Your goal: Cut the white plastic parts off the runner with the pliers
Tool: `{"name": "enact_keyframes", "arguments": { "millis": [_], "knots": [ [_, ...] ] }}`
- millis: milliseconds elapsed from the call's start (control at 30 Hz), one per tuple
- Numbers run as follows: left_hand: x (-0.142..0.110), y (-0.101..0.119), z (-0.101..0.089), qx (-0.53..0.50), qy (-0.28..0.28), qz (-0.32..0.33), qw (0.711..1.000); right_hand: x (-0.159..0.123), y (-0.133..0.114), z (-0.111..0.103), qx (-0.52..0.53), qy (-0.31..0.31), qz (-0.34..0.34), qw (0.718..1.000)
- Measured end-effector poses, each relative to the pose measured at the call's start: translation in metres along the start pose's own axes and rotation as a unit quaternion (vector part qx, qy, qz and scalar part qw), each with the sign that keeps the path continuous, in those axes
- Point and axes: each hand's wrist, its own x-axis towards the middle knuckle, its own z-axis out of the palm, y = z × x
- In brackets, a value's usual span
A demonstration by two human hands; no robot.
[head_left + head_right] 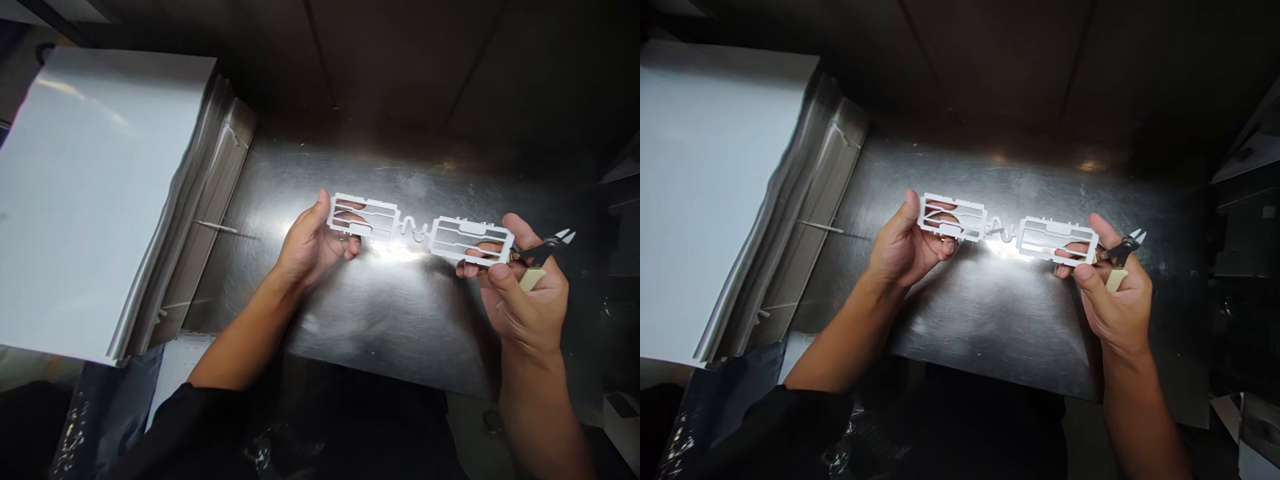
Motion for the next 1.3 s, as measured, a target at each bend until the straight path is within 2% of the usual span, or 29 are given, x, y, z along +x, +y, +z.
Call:
{"name": "enact_keyframes", "arguments": {
  "millis": [200,333,567,733,967,1300],
  "knots": [
    [0.001,0.003,0.001,-0.002,0.0,-0.011,1.0,0.001,-0.001,0.0,0.006,0.001,0.023,1.0],
    [-0.001,0.002,0.002,0.004,-0.02,-0.029,0.999,0.004,0.0,0.002,0.01,0.04,0.038,0.998],
    [0.0,-0.007,-0.01,0.003,-0.134,0.002,0.991,0.01,0.004,0.005,-0.013,0.112,0.036,0.993],
    [0.001,-0.01,-0.016,-0.017,-0.172,0.016,0.985,0.011,0.007,0.001,-0.018,0.111,0.017,0.994],
    [0.001,-0.01,-0.015,-0.002,-0.164,0.013,0.986,0.013,0.012,-0.007,-0.009,0.081,-0.006,0.997],
    [0.0,-0.012,-0.017,-0.003,-0.168,0.019,0.986,0.013,0.012,-0.007,-0.013,0.085,-0.015,0.996]
  ]
}}
